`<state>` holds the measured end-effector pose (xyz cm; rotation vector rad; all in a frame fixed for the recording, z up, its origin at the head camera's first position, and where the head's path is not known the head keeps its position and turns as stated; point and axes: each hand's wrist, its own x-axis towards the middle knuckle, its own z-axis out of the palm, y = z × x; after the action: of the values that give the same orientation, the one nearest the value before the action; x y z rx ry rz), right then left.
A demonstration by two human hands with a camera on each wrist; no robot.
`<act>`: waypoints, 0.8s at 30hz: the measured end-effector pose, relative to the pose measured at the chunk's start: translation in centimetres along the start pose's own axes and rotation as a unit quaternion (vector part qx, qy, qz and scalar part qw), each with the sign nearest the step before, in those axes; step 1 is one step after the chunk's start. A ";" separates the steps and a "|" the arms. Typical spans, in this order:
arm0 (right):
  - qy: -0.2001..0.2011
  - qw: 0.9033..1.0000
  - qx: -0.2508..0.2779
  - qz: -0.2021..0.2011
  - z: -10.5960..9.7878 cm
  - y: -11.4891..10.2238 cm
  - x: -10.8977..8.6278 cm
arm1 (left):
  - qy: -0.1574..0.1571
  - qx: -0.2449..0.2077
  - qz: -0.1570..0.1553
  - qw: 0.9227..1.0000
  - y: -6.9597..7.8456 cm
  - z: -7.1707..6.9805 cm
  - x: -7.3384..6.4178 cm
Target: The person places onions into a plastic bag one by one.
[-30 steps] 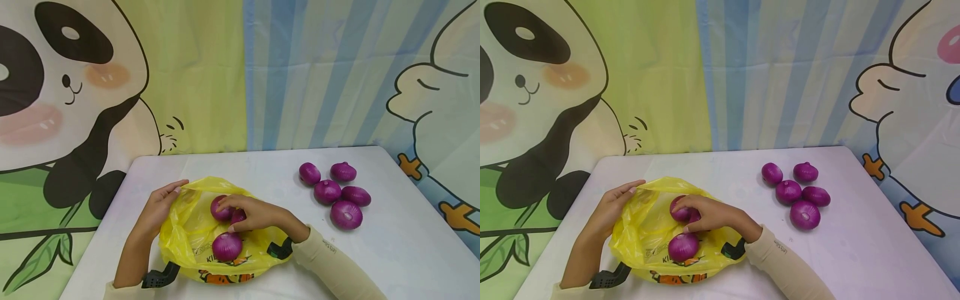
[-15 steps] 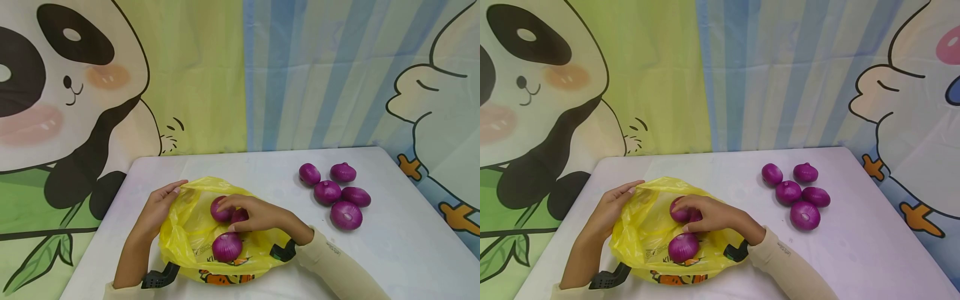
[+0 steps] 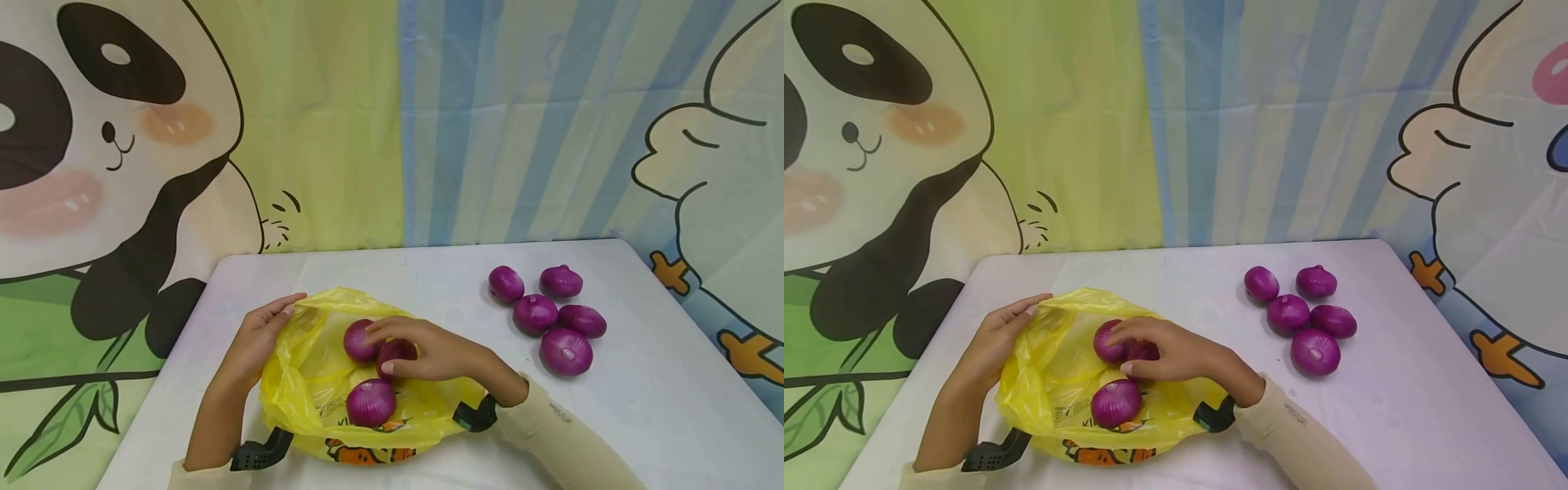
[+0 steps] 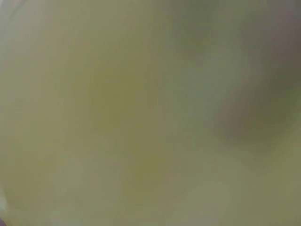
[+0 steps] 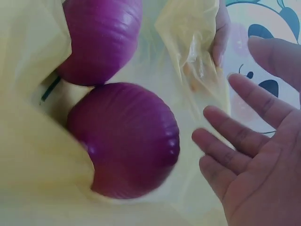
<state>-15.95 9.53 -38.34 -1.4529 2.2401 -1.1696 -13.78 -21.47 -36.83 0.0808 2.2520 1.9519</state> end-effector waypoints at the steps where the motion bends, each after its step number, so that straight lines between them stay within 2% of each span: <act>1: 0.002 1.000 0.002 -0.009 -0.2 0.0 -0.1 | 0.000 -0.001 -0.001 1.000 0.0 0.0 0.0; 4: 0.014 0.999 0.024 -0.032 -0.8 0.0 -0.4 | 0.000 -0.003 -0.003 1.000 0.0 0.0 0.0; 8: 0.047 0.997 0.040 -0.042 -1.7 0.0 -1.0 | 0.000 0.002 -0.007 1.000 -0.1 0.0 -0.1; 14: 0.101 0.994 0.032 -0.022 -3.0 -0.2 -2.3 | 0.004 0.007 -0.010 1.000 -0.1 0.1 -0.1; 18: 0.120 0.993 0.014 -0.014 -3.7 0.9 -3.5 | 0.003 0.004 -0.011 1.000 -0.1 0.1 -0.1; 24: 0.146 0.989 -0.011 0.023 -5.0 1.4 -5.9 | 0.004 0.004 -0.012 1.000 -0.1 0.0 0.0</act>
<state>-16.86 17.27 -37.41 -1.3011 2.4678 -1.4276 -13.82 -21.45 -36.91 0.0466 2.2545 1.9346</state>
